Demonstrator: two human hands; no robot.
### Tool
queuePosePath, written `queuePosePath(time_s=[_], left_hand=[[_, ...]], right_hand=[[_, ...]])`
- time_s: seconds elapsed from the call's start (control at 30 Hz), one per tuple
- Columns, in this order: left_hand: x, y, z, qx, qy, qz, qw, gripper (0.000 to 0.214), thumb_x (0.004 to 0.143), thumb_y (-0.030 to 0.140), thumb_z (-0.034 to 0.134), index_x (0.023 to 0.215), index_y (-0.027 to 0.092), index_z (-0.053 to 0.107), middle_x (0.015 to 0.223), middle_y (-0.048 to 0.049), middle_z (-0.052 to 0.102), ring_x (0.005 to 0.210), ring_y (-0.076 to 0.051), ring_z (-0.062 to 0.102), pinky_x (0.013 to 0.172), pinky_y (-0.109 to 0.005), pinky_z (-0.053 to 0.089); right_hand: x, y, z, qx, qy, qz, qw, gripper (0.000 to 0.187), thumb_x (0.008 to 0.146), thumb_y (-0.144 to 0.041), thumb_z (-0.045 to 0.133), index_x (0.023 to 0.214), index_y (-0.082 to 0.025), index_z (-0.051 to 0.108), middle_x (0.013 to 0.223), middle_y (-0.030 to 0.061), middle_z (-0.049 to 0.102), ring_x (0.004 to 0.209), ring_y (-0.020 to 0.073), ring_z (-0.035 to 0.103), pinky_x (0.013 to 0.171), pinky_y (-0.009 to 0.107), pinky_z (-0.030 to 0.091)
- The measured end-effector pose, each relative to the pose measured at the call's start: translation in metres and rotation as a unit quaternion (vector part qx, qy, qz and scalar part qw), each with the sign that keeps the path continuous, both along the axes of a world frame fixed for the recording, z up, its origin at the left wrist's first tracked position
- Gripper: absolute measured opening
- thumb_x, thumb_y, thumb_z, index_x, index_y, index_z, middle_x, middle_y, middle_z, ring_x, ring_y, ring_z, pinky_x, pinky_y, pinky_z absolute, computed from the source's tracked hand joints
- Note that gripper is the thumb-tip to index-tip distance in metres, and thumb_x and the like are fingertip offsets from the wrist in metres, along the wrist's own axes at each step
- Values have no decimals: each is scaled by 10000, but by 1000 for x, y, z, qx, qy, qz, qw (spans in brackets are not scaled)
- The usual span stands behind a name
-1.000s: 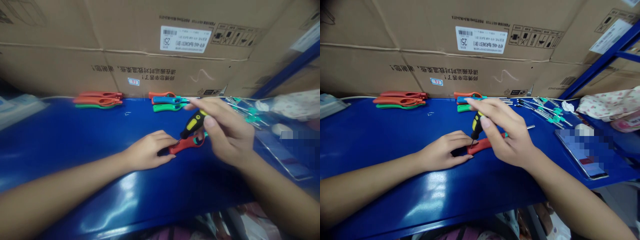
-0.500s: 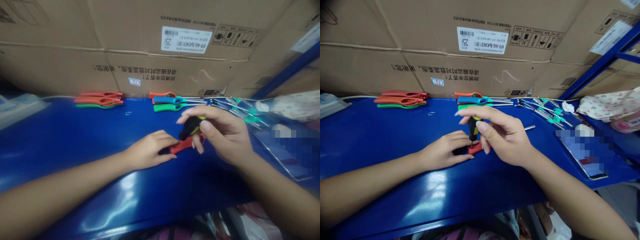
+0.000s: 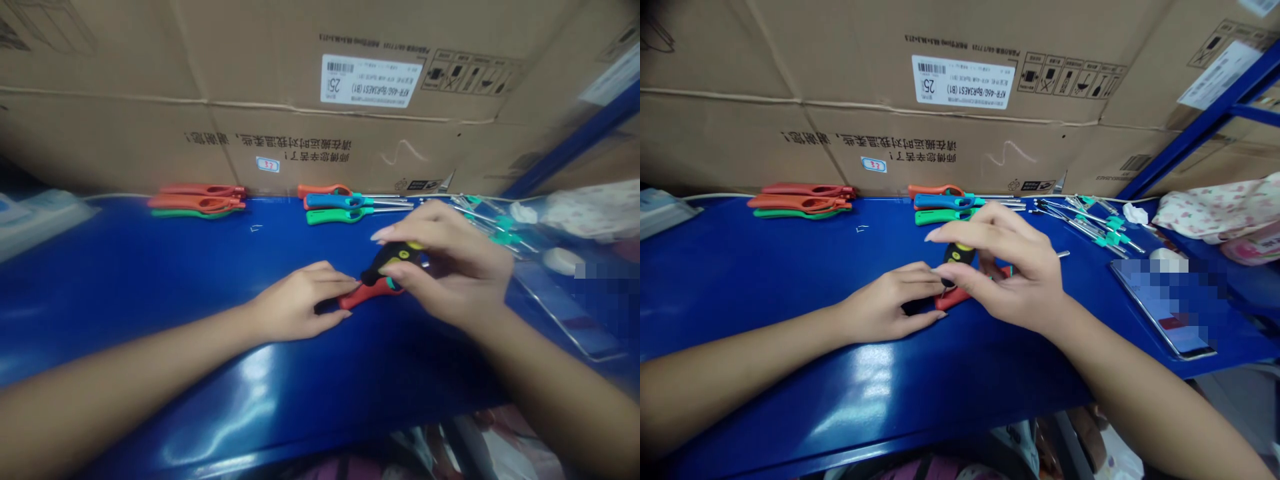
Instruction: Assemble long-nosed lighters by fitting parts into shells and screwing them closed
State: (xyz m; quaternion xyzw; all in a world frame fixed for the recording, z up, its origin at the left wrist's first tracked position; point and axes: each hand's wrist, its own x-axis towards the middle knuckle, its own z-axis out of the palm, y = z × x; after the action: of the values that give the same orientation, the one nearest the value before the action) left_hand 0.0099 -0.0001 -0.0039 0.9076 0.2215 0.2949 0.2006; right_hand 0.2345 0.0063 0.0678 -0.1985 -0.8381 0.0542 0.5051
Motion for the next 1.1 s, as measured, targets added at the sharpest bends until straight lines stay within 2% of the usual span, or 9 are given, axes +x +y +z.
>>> queuePosePath(time_s=[0.1,0.2,0.27,0.43,0.57,0.63,0.8,0.97,1.1], left_hand=[[0,0,0,-4,-1,0,1000,279,928,250,651,1191,159,677,1090,-80,745,979,-212,626,897,-366,519],[0,0,0,-6,4,4,1000,265,931,258,648,1173,154,680,1045,-75,744,946,-211,626,880,-363,521],[1,0,1,-7,3,6,1000,236,930,251,648,1142,157,688,1012,-71,741,936,-206,631,874,-354,520],[1,0,1,-11,1,4,1000,246,924,251,660,1155,173,690,1037,-67,744,943,-199,630,875,-350,517],[1,0,2,-17,10,6,1000,251,930,261,654,1156,157,683,1020,-61,747,930,-203,624,865,-353,515],[1,0,2,-18,10,8,1000,233,933,270,650,1135,161,688,1013,-61,747,935,-206,629,872,-356,515],[1,-1,2,-15,-2,7,1000,271,938,279,640,1179,161,672,1086,-78,747,978,-215,648,911,-372,514],[1,-1,4,-13,-4,9,1000,248,933,275,640,1138,143,689,1002,-80,747,920,-206,645,862,-359,525],[1,-1,4,-10,-6,7,1000,219,933,261,641,1118,157,695,979,-67,747,888,-194,638,837,-347,527]], right_hand=[[-1,-2,2,39,-33,-12,999,278,925,-281,662,1198,-242,697,924,52,727,794,192,646,683,331,560],[-3,-5,-1,-86,-56,48,994,397,1018,-232,462,1405,-260,548,1143,74,709,901,193,680,727,349,584],[-4,-4,-4,-125,-33,68,989,377,1003,-244,513,1374,-281,567,1099,58,717,851,184,679,678,335,584],[-5,1,-10,19,28,29,999,295,882,-291,722,1174,-266,699,882,40,731,722,196,626,625,352,549],[-2,-1,-7,-170,0,105,980,357,1025,-251,469,1361,-283,586,1076,50,720,611,120,613,552,294,543],[-2,-1,-6,-214,3,131,968,343,1018,-257,495,1345,-292,594,1068,40,723,619,115,621,534,272,539],[-3,5,-8,-56,51,40,996,268,857,-264,746,1124,-280,729,913,27,728,763,182,639,691,340,573],[-2,4,-7,-181,-1,92,979,377,1021,-300,485,1388,-307,571,1092,56,723,661,138,615,584,309,558],[-3,3,-2,-79,9,60,995,282,902,-300,701,1184,-303,704,915,37,722,773,184,634,660,337,571]])
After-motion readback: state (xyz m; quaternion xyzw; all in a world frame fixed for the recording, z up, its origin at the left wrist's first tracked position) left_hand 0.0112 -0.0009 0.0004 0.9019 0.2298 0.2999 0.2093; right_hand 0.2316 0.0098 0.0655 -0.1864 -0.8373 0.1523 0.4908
